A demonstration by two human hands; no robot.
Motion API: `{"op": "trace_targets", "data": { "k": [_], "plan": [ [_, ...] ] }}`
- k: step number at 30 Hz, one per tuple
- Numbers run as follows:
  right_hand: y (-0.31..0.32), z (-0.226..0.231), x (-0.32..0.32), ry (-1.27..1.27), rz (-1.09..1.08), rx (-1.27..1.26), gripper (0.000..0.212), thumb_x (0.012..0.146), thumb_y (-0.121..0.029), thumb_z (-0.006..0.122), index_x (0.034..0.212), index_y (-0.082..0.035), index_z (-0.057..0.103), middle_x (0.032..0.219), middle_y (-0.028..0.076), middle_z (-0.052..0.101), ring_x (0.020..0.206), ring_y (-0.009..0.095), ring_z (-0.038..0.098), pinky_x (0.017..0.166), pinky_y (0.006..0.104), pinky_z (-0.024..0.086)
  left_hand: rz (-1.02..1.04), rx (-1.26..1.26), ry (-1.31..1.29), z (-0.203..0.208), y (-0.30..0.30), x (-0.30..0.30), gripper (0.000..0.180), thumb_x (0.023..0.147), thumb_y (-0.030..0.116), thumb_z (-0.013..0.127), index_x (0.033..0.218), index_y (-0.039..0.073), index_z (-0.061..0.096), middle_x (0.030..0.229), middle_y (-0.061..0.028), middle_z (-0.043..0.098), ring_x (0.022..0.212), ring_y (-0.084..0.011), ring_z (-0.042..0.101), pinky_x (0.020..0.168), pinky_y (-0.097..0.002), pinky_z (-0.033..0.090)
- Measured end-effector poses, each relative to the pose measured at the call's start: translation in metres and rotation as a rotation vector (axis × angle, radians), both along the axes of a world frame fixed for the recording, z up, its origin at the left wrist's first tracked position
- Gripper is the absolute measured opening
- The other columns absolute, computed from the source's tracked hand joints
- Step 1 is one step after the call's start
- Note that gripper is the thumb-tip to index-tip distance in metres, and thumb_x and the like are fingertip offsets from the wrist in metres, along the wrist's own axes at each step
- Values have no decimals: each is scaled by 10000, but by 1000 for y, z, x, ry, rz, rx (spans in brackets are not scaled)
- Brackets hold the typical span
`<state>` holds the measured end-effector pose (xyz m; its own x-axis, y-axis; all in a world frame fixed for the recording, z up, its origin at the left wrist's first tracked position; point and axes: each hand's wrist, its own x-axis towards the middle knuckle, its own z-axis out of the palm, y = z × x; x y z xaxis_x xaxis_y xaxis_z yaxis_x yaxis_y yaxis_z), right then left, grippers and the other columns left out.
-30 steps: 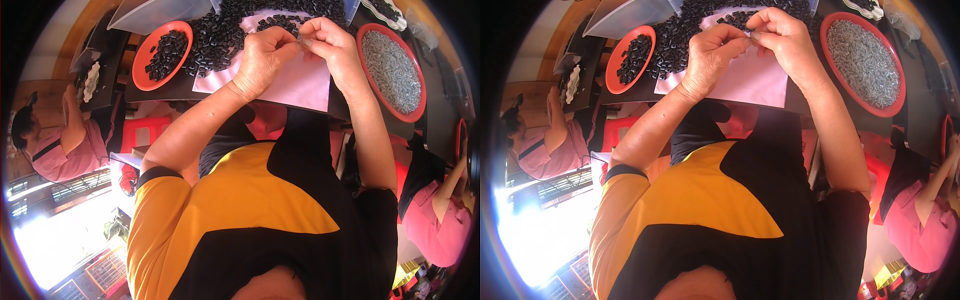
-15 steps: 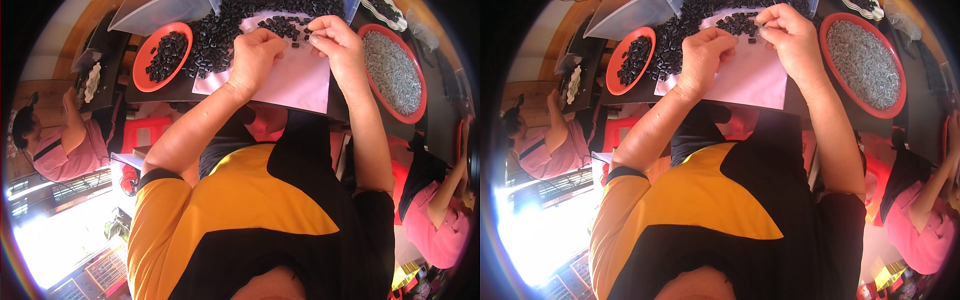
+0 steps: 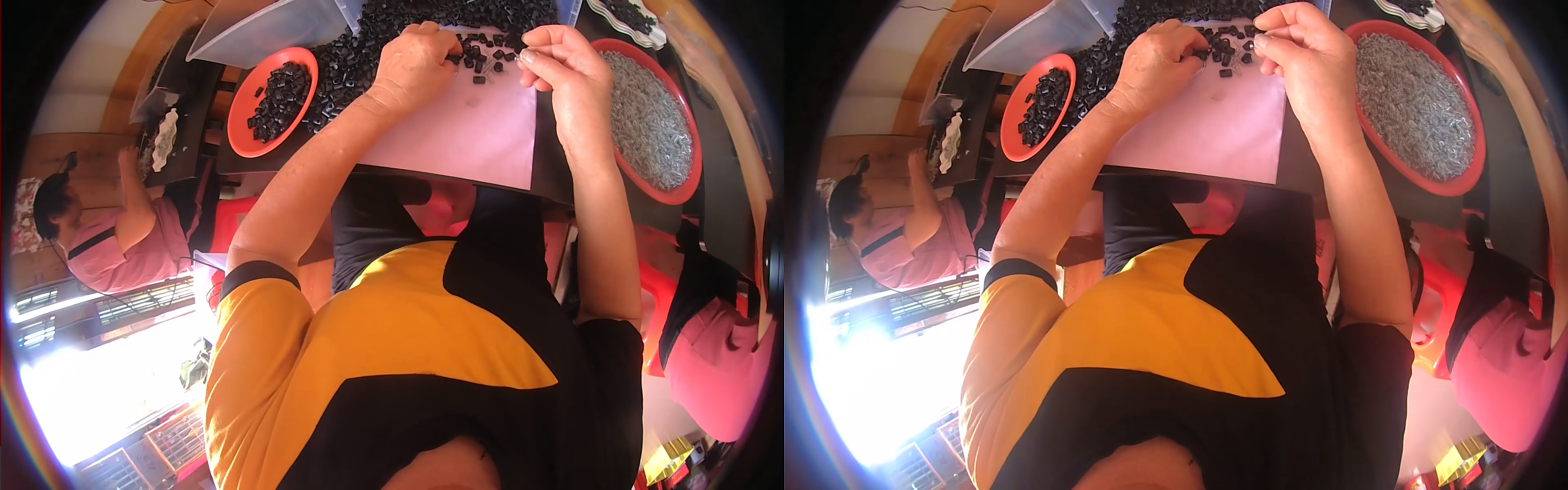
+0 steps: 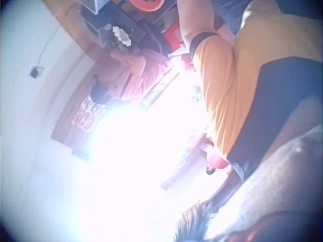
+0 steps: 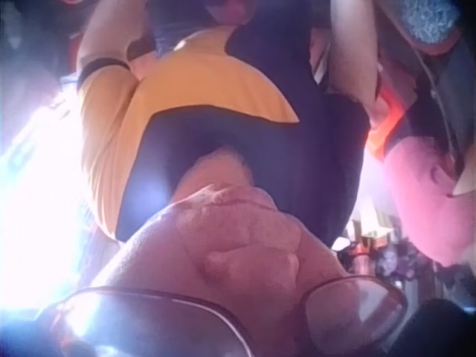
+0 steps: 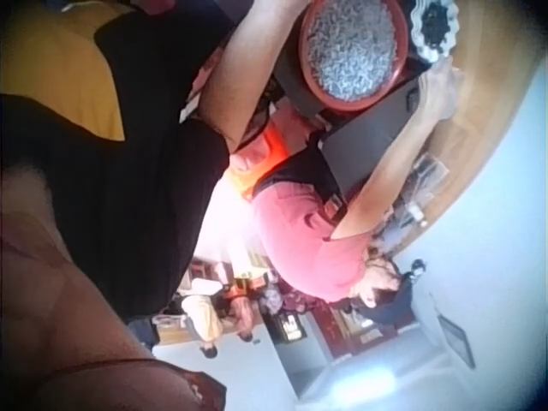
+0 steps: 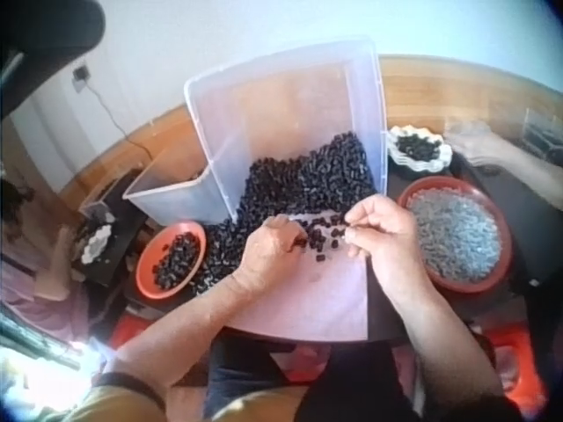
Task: The person assembles small components by picking up plastic pieces and inserting small pins into them by hand.
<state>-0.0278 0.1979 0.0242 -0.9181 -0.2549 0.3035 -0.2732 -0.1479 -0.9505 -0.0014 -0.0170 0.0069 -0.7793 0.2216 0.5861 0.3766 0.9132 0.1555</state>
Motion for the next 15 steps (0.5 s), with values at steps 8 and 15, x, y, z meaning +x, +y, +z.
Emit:
{"op": "trace_targets", "data": {
  "k": [8, 15],
  "plan": [
    [0, 5, 6, -3, 39, -29, 144, 848, -23, 644, 992, -23, 649, 796, 28, 662, 663, 78, 582, 614, 195, 399, -119, 144, -125, 9, 0, 5, 140, 726, 49, 671, 864, 29, 663, 810, -81, 593, 780, -255, 607, 673, -355, 495],
    [0, 9, 9, -16, 33, -25, 135, 854, -29, 639, 988, -19, 647, 794, 29, 662, 664, 79, 580, 615, 196, 400, -173, -57, -111, 10, 17, 10, 104, 713, 116, 651, 812, 89, 668, 834, -67, 613, 847, -282, 612, 704, -401, 518]
  ]
}}
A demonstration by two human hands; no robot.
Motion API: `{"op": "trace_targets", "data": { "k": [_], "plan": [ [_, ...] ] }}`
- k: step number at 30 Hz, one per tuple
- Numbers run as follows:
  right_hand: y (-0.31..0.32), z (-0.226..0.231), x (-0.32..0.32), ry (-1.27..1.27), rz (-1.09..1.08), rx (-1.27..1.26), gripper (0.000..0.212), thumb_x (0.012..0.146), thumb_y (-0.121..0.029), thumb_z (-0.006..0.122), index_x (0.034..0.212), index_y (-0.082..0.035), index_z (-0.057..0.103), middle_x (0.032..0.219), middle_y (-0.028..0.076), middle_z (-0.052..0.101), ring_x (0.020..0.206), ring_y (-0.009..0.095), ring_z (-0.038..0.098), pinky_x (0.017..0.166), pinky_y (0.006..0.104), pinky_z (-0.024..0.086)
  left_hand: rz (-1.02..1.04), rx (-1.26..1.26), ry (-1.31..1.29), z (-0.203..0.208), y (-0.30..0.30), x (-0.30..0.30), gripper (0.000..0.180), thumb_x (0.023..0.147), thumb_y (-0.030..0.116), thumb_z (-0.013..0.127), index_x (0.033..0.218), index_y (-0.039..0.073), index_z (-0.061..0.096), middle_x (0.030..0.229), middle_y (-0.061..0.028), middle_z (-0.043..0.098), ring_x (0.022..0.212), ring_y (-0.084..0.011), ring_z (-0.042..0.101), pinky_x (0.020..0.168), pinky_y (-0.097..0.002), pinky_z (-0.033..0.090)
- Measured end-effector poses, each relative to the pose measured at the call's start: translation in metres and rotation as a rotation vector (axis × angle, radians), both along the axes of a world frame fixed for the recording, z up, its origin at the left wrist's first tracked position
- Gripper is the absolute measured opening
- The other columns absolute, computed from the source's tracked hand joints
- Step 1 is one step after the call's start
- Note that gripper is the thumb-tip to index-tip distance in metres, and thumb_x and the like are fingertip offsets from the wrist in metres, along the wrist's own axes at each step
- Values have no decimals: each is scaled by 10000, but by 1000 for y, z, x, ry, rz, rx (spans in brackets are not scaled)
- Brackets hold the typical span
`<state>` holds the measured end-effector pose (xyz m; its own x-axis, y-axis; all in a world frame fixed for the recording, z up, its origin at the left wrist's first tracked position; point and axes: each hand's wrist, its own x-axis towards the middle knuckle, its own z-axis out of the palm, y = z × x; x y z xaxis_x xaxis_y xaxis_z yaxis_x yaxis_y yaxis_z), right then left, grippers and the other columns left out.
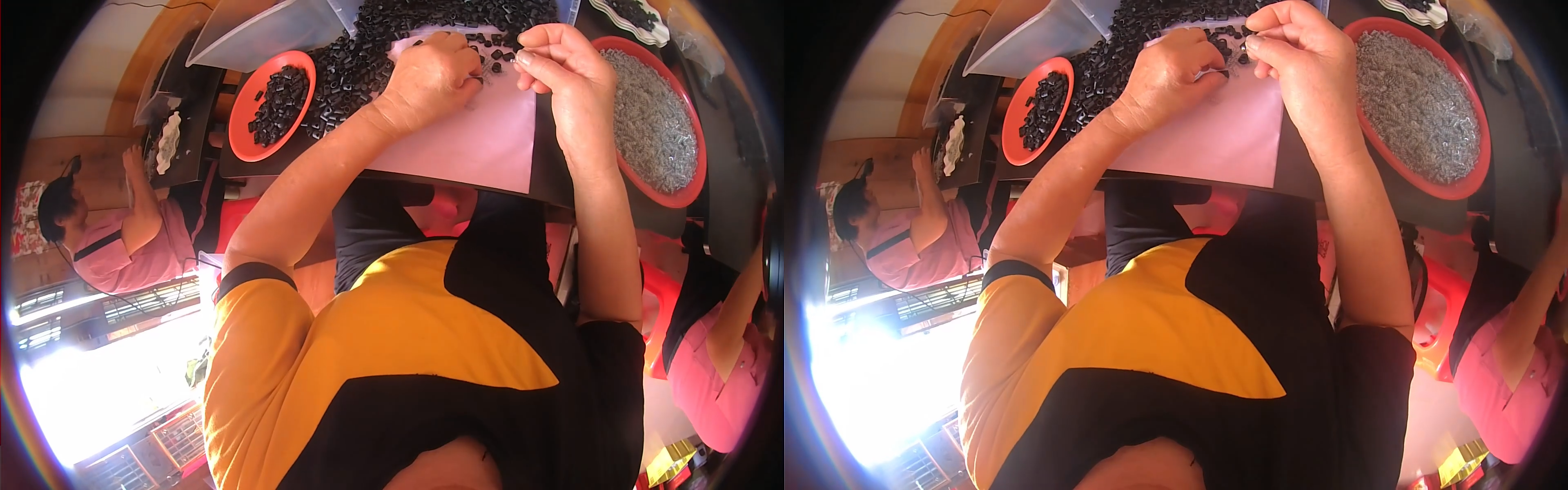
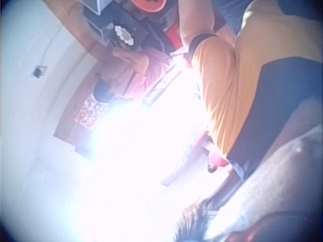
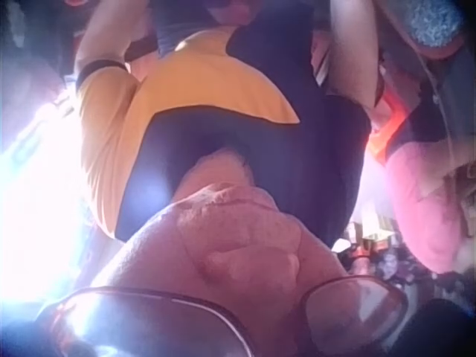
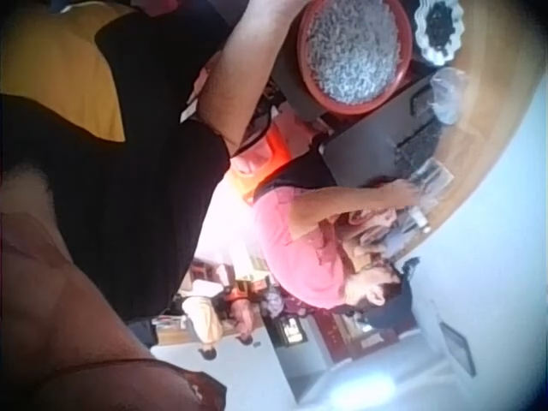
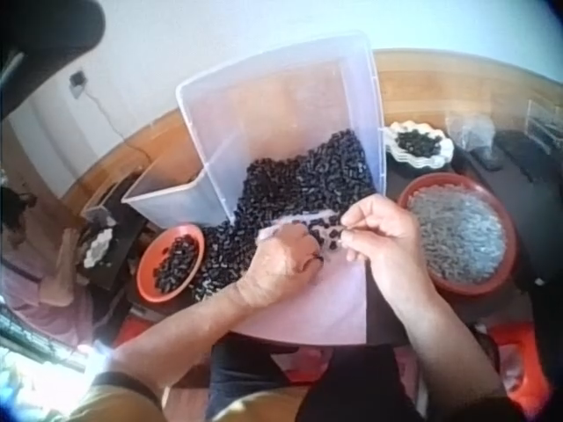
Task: The person assembles small components by picking up plastic pieces and inserting small pins into them by hand.
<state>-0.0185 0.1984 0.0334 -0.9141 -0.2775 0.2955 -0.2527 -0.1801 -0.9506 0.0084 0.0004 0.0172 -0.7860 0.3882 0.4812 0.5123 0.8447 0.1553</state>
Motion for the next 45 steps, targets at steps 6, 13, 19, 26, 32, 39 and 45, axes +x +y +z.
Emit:
{"op": "trace_targets", "data": {
  "k": [6, 13, 19, 26, 32, 39, 45],
  "plan": [
    [-1, -2, -2, -7, 2, 8, 133, 852, -30, 639, 985, -19, 647, 793, 26, 660, 660, 80, 578, 613, 196, 399, -65, -32, 25, 0, -6, 0, 126, 737, 108, 676, 851, 65, 644, 797, -72, 587, 779, -286, 607, 666, -381, 507],
    [-2, 0, 0, -12, -4, 39, 135, 844, -21, 639, 978, -21, 652, 785, 24, 658, 655, 82, 581, 603, 198, 397, 110, 102, -29, -1, 3, 5, 110, 726, 168, 662, 760, 66, 637, 786, -90, 623, 780, -302, 621, 682, -411, 518],
    [-3, -2, 0, -29, 26, 4, 132, 844, -20, 634, 975, -21, 654, 776, 22, 657, 650, 80, 581, 601, 196, 394, 115, 39, -32, -6, 6, 7, 136, 732, 190, 650, 733, 56, 630, 791, -99, 616, 823, -298, 620, 703, -418, 519],
    [-3, -2, 2, -16, 15, 42, 134, 844, -23, 634, 976, -20, 654, 778, 29, 657, 651, 80, 578, 601, 199, 393, 148, 22, 4, -10, 7, 7, 150, 713, 166, 693, 825, 67, 676, 795, -71, 623, 763, -275, 631, 663, -389, 516],
    [-4, -6, -2, -43, 77, 70, 120, 842, -23, 637, 961, -23, 652, 775, 20, 647, 651, 80, 564, 601, 200, 390, 171, -72, 80, -18, 4, 7, 159, 720, 126, 680, 863, 58, 670, 809, -87, 629, 785, -302, 629, 686, -411, 521],
    [-8, -10, -2, -58, 153, 130, 102, 825, -2, 624, 923, -22, 641, 771, 16, 638, 663, 88, 572, 588, 229, 426, 82, 518, -200, -5, 10, 24, 222, 779, 31, 659, 1001, 20, 660, 797, -39, 647, 691, -123, 603, 647, -261, 509],
    [-9, -6, 1, -87, 248, 177, 94, 855, -53, 617, 946, -47, 637, 782, 1, 639, 683, 83, 580, 618, 218, 402, 46, 995, -451, 6, 16, 39, 200, 798, 35, 687, 991, -4, 650, 814, -19, 667, 667, -71, 577, 606, -234, 478]
  ]
}}
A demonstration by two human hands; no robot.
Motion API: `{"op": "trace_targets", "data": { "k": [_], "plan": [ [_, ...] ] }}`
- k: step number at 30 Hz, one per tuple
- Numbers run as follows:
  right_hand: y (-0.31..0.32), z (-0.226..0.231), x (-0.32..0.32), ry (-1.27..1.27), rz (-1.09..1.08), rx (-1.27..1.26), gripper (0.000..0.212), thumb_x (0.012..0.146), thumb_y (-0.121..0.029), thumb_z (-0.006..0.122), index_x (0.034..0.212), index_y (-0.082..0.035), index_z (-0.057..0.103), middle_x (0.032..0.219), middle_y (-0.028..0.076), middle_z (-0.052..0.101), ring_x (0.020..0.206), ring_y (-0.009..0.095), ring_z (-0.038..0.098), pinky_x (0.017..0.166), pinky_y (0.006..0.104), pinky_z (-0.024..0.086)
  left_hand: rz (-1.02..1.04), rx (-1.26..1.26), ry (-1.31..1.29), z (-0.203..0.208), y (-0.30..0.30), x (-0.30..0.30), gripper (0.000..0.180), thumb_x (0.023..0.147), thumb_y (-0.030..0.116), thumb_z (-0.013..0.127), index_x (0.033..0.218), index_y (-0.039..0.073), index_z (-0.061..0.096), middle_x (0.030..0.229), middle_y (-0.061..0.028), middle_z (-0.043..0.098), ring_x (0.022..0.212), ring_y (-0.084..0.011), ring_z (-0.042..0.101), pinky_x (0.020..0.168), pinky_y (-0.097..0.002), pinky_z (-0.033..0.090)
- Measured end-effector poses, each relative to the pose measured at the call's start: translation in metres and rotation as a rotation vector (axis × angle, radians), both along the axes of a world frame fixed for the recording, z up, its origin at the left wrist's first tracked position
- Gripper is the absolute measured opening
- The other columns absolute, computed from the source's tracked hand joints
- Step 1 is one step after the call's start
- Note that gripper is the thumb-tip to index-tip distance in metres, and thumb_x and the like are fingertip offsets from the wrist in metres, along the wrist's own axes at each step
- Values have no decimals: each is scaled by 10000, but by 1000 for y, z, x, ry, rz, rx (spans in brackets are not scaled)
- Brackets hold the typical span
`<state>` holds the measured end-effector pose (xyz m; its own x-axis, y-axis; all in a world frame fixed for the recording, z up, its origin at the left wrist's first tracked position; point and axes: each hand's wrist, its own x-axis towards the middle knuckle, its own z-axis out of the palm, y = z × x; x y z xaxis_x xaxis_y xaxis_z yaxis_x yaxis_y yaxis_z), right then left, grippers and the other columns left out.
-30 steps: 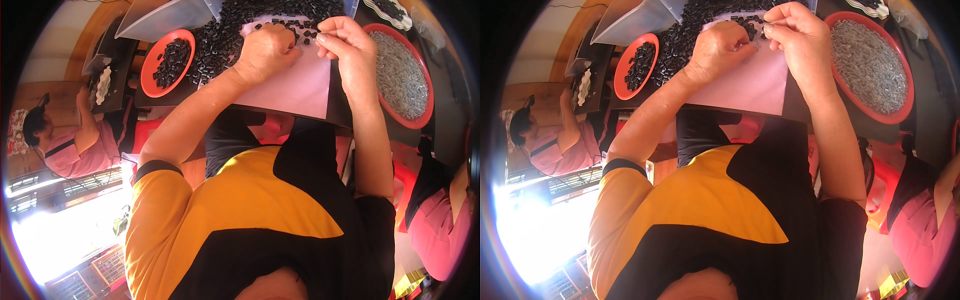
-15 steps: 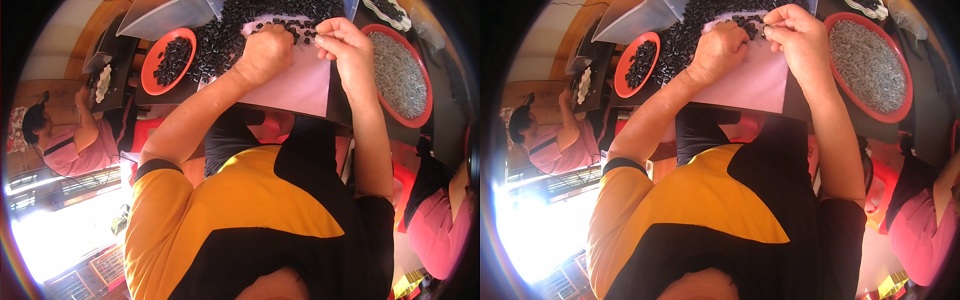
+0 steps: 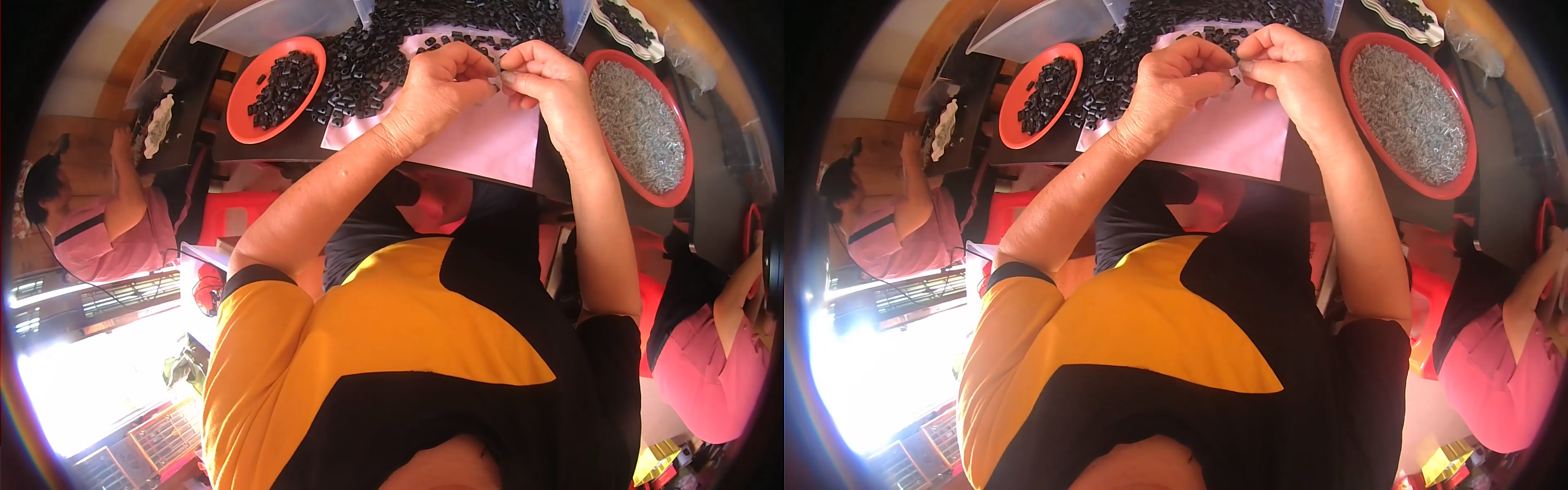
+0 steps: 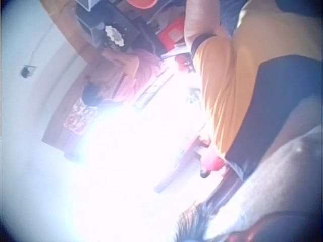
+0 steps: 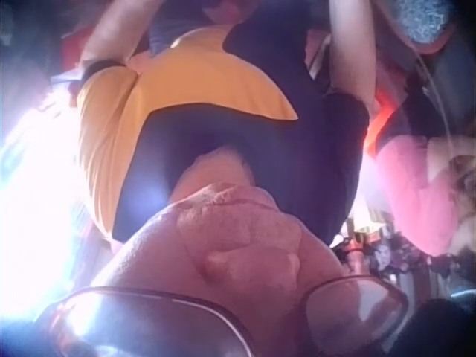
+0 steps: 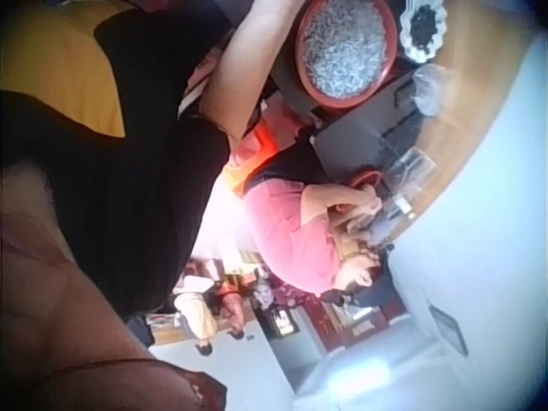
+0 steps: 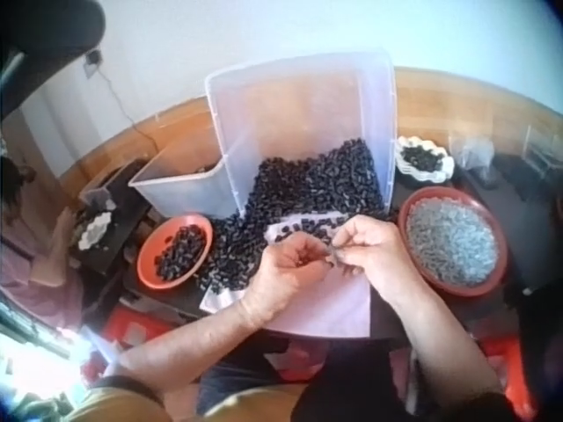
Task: The person assembles small components by picking up plastic pieces and inserting small pins into them by hand.
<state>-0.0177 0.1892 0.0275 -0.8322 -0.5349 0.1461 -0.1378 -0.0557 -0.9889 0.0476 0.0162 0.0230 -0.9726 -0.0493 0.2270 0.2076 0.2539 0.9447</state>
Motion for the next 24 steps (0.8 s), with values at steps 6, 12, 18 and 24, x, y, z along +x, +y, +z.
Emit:
{"op": "trace_targets", "data": {
  "k": [6, 12, 18, 24],
  "plan": [
    [0, 8, 5, -8, 68, 23, 78, 864, -66, 610, 940, -55, 628, 777, 0, 635, 685, 83, 582, 616, 219, 405, 3, 304, -129, 0, 3, 12, 188, 794, -1, 694, 970, -25, 632, 787, -59, 667, 638, -100, 586, 572, -237, 461],
    [-5, 12, 13, -35, 86, 20, 94, 827, -48, 635, 921, -36, 635, 777, 19, 648, 671, 85, 587, 590, 218, 450, -2, 493, -142, -3, 1, 20, 153, 804, -23, 676, 950, -17, 628, 797, -76, 669, 643, -127, 606, 566, -250, 466],
    [-7, 9, 26, 22, 47, 21, 108, 842, -89, 672, 935, -44, 641, 799, 9, 649, 710, 77, 596, 614, 214, 444, -6, 703, -140, -10, 4, 24, 139, 799, -35, 684, 923, -15, 624, 781, -84, 659, 617, -140, 609, 537, -258, 485],
    [-2, -3, 45, 425, -85, 108, 212, 793, -24, 735, 983, -24, 642, 881, 20, 644, 779, 112, 605, 712, 250, 501, 48, 832, -122, -15, 5, 30, 136, 790, -30, 698, 900, -19, 619, 746, -87, 646, 567, -143, 592, 513, -261, 497]
  ]
}}
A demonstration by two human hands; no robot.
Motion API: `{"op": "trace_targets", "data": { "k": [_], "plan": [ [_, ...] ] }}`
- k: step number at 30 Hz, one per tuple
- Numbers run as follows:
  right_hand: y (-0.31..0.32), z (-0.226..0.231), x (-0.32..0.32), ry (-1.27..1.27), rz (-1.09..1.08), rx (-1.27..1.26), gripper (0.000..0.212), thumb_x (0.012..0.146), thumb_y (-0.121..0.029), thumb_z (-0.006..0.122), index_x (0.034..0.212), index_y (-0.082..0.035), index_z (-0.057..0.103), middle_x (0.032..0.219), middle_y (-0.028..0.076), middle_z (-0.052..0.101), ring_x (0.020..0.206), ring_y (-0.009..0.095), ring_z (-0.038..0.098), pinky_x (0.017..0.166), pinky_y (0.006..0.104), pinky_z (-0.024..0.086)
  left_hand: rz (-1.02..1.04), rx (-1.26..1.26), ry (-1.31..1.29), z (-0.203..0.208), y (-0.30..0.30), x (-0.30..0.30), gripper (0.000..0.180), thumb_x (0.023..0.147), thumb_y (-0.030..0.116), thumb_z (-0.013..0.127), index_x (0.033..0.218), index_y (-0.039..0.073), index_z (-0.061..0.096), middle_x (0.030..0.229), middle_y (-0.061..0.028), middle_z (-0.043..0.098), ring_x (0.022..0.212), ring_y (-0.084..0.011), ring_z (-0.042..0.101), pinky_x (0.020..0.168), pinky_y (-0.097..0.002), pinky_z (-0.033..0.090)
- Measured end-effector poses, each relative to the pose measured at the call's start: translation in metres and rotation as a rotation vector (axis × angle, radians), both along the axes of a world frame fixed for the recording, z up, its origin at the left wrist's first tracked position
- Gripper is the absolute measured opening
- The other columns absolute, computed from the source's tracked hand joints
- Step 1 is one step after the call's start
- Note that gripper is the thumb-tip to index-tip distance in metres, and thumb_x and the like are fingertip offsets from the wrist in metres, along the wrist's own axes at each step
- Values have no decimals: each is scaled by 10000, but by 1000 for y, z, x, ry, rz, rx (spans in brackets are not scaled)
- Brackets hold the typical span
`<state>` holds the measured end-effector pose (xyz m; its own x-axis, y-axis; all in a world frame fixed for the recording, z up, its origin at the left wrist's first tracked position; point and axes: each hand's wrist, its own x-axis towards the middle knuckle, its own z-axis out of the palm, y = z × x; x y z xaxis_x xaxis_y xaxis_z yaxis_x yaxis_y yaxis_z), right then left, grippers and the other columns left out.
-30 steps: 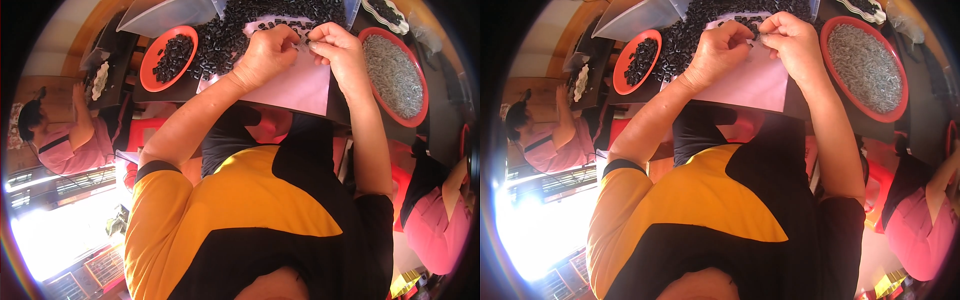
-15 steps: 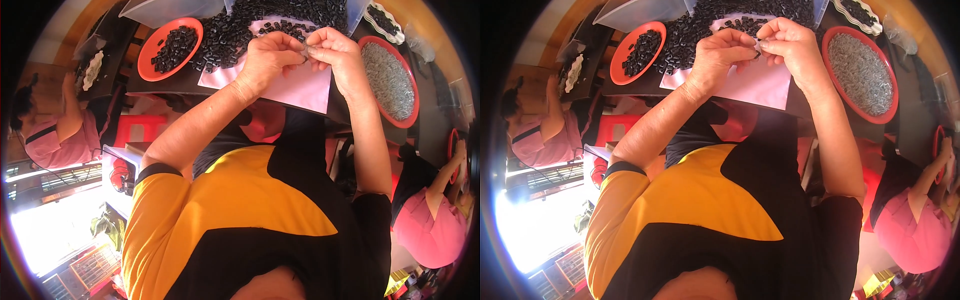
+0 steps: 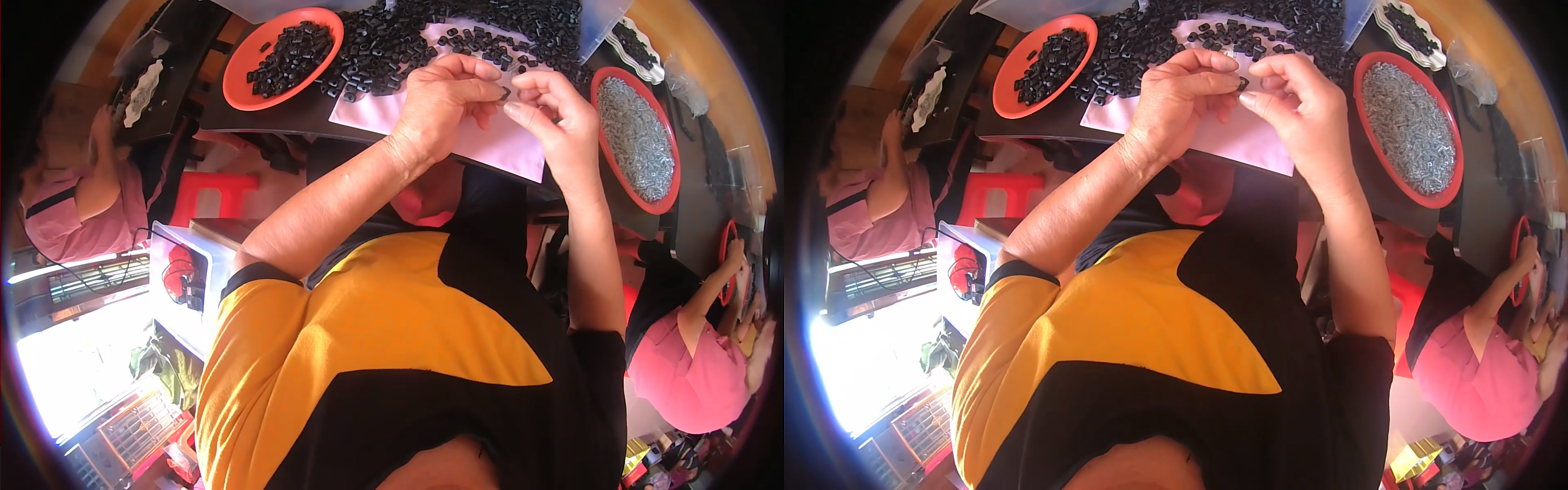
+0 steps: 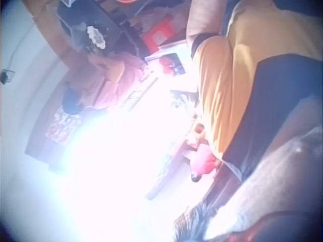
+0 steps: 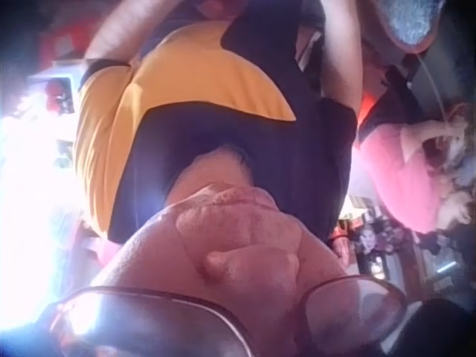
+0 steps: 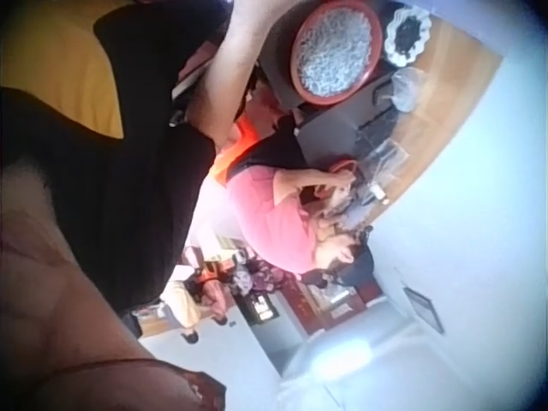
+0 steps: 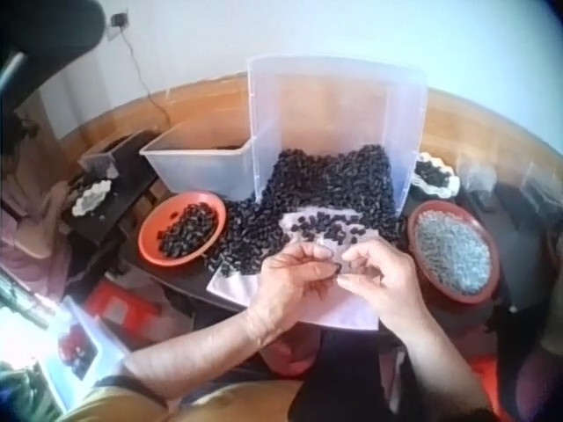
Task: The person assembles small components by picking up plastic pieces and inserting small pins into them by hand.
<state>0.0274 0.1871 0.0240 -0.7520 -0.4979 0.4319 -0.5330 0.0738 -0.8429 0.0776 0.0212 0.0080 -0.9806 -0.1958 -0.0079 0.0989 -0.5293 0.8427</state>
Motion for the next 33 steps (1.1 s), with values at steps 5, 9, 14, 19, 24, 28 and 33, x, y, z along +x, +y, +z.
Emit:
{"op": "trace_targets", "data": {
  "k": [5, 9, 14, 19, 24, 28, 33],
  "plan": [
    [-12, -8, 8, 362, -120, 76, 239, 746, 23, 713, 962, -38, 630, 853, 61, 612, 730, 173, 629, 660, 285, 516, 2, 10, 0, -2, 2, 6, 138, 844, -14, 666, 974, -32, 623, 829, -106, 660, 624, -174, 608, 602, -270, 504],
    [-11, -3, 10, 372, -119, 50, 233, 738, 54, 688, 942, -38, 623, 850, 65, 610, 735, 184, 635, 665, 290, 520, -40, -120, -72, 7, 2, 14, 155, 868, 43, 671, 989, -53, 656, 839, -96, 668, 660, -148, 611, 618, -261, 505],
    [-20, 4, 14, 428, -102, 48, 227, 734, 77, 666, 928, -32, 620, 830, 62, 620, 746, 188, 648, 678, 289, 528, -123, -235, -64, 11, -9, 15, 163, 881, 92, 674, 961, -49, 684, 840, -80, 671, 705, -131, 622, 629, -258, 508],
    [-22, 7, 11, 295, -6, 93, 209, 732, 74, 668, 914, -15, 620, 839, 57, 644, 755, 171, 654, 697, 287, 531, -161, -500, -47, 10, -22, 17, 140, 879, 92, 668, 948, -26, 692, 796, -51, 669, 688, -107, 606, 630, -233, 489],
    [-29, 22, -25, 267, 48, 279, 86, 788, 6, 626, 859, -37, 652, 833, 57, 660, 727, 178, 649, 661, 288, 504, -109, -402, -67, -4, -28, 22, 132, 891, 105, 662, 941, -15, 689, 784, -44, 666, 695, -87, 597, 618, -226, 478],
    [-58, 9, -51, 767, -77, 467, 72, 800, -73, 599, 827, -107, 656, 815, 42, 639, 757, 282, 656, 643, 400, 506, -120, -407, -49, -6, -27, 22, 148, 906, 122, 658, 964, -12, 685, 787, -37, 662, 694, -80, 592, 594, -222, 472],
    [-72, -2, -59, 773, -76, 744, 83, 779, -118, 609, 847, -115, 658, 825, 82, 645, 773, 295, 662, 659, 422, 511, -82, -380, 10, -11, -26, 23, 135, 910, 115, 654, 950, -11, 679, 783, -29, 652, 671, -75, 578, 572, -217, 476]
  ]
}}
